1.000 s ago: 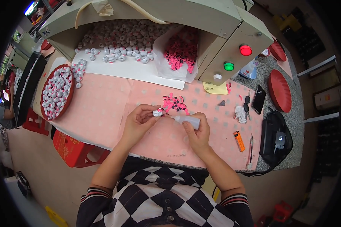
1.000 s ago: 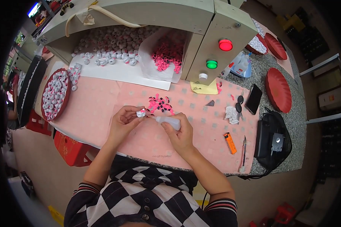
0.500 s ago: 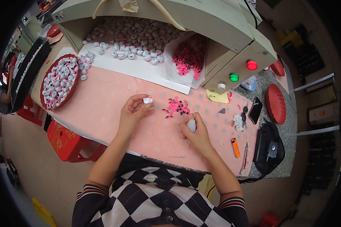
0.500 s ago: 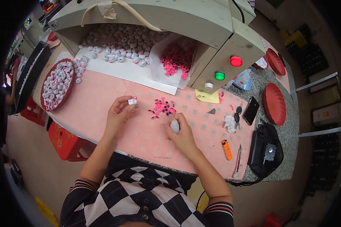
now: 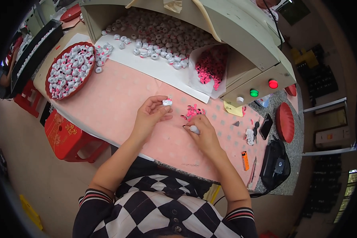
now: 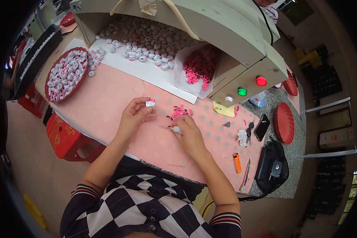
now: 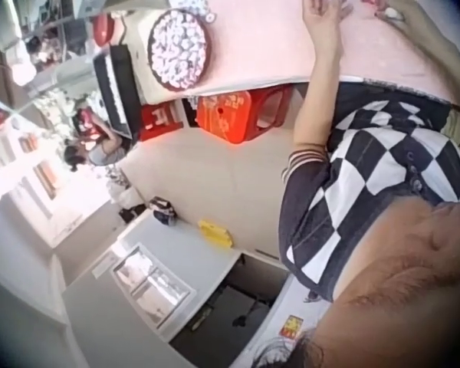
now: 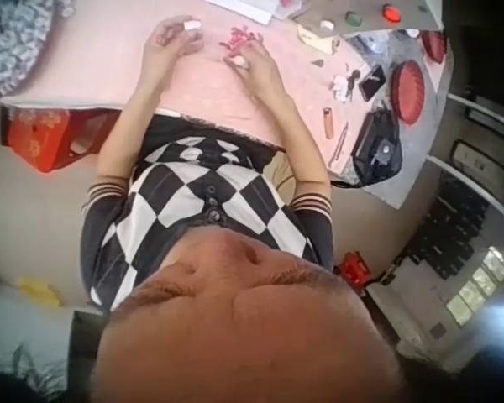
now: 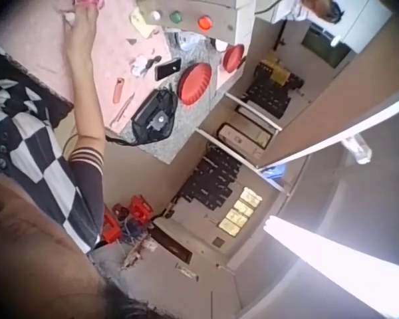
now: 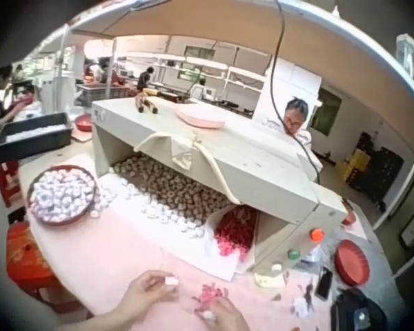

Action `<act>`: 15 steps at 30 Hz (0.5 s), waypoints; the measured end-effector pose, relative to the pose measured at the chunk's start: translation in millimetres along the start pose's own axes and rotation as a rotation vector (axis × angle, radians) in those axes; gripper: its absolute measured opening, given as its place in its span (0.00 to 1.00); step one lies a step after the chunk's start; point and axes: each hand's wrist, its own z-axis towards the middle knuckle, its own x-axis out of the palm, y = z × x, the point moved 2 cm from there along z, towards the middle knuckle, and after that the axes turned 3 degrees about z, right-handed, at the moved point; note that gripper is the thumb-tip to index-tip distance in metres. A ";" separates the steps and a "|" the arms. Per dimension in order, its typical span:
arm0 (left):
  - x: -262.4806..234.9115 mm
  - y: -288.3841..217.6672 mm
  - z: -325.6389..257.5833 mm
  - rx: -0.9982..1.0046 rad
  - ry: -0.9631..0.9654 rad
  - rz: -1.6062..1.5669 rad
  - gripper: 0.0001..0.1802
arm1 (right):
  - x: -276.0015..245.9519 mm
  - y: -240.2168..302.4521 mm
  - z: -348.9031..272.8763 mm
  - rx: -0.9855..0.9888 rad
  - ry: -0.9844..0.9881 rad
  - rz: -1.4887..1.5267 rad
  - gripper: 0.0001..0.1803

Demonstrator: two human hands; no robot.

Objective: Assembling small pink decorative flowers into white plastic containers at a manual workstation.

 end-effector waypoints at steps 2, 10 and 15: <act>-0.7 -2.1 -0.5 0.003 -0.002 0.005 0.16 | 0.1 2.4 3.5 0.034 0.075 -0.034 0.10; 1.2 9.3 -6.4 -0.082 0.223 0.042 0.15 | -2.6 5.7 2.6 0.467 0.154 0.501 0.15; 12.7 8.9 -12.0 -0.098 0.430 0.042 0.14 | 4.1 0.4 -3.3 0.487 0.058 0.908 0.14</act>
